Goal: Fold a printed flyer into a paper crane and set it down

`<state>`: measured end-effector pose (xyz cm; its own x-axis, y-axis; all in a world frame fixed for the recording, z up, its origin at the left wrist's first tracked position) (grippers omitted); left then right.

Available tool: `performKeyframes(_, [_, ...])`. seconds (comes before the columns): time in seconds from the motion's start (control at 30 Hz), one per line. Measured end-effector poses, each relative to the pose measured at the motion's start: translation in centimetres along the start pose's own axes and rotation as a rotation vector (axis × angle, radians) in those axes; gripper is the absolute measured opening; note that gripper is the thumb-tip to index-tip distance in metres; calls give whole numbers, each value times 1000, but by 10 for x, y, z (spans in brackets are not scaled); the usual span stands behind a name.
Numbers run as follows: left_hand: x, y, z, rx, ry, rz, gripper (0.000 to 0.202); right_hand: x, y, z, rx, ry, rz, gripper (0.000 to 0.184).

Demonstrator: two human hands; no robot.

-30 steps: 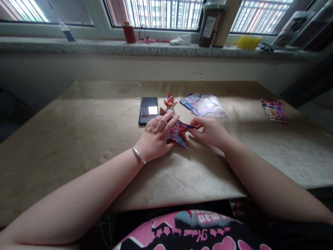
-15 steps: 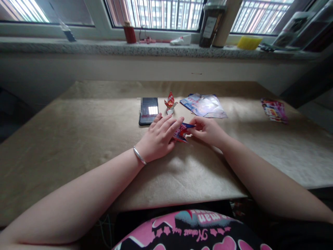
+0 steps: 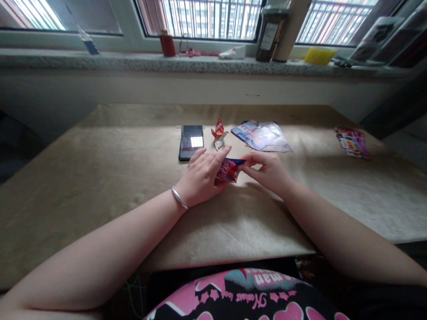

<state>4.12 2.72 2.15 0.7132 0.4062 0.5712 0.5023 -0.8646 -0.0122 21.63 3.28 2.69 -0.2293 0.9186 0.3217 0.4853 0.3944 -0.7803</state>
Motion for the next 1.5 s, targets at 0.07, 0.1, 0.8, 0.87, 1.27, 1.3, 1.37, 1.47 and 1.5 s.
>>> performKeyframes(0.07, [0, -1, -2, 5, 26, -3, 74, -1, -2, -1, -9, 10, -20, 7])
performKeyframes(0.1, [0, -1, -2, 4, 37, 0, 73, -1, -3, -2, -15, 11, -32, 7])
performKeyframes(0.8, [0, -9, -10, -119, 274, -97, 29, -3, -5, 4, -59, 101, -91, 17])
performKeyframes(0.87, [1, -9, -10, -144, 264, -93, 29, -5, -10, 3, -83, 113, -135, 16])
performKeyframes(1.27, [1, -9, -12, -192, 240, -80, 26, -7, -24, -4, -180, 215, -273, 9])
performKeyframes(1.3, [1, -8, -12, -193, 254, -74, 24, -7, -25, -4, -202, 226, -274, 9])
performKeyframes(1.37, [1, -8, -14, -194, 282, -71, 21, -8, -27, -5, -251, 244, -279, 9])
performKeyframes(1.47, [2, -8, -16, -193, 327, -72, 17, -9, -29, -5, -318, 255, -300, 8])
performKeyframes(1.5, [2, -8, -16, -194, 339, -71, 16, -10, -29, -5, -335, 257, -313, 8])
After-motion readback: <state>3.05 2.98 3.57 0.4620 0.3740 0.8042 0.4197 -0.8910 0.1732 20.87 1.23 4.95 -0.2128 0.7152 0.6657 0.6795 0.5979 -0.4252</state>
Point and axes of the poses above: each hand's wrist, its own x-axis towards the middle knuckle, its own z-axis out of the palm, y = z × x, the point moved 4 cm from there along x, towards the middle knuckle, and after that the axes turned 11 degrees about z, right-handed, at the moved point
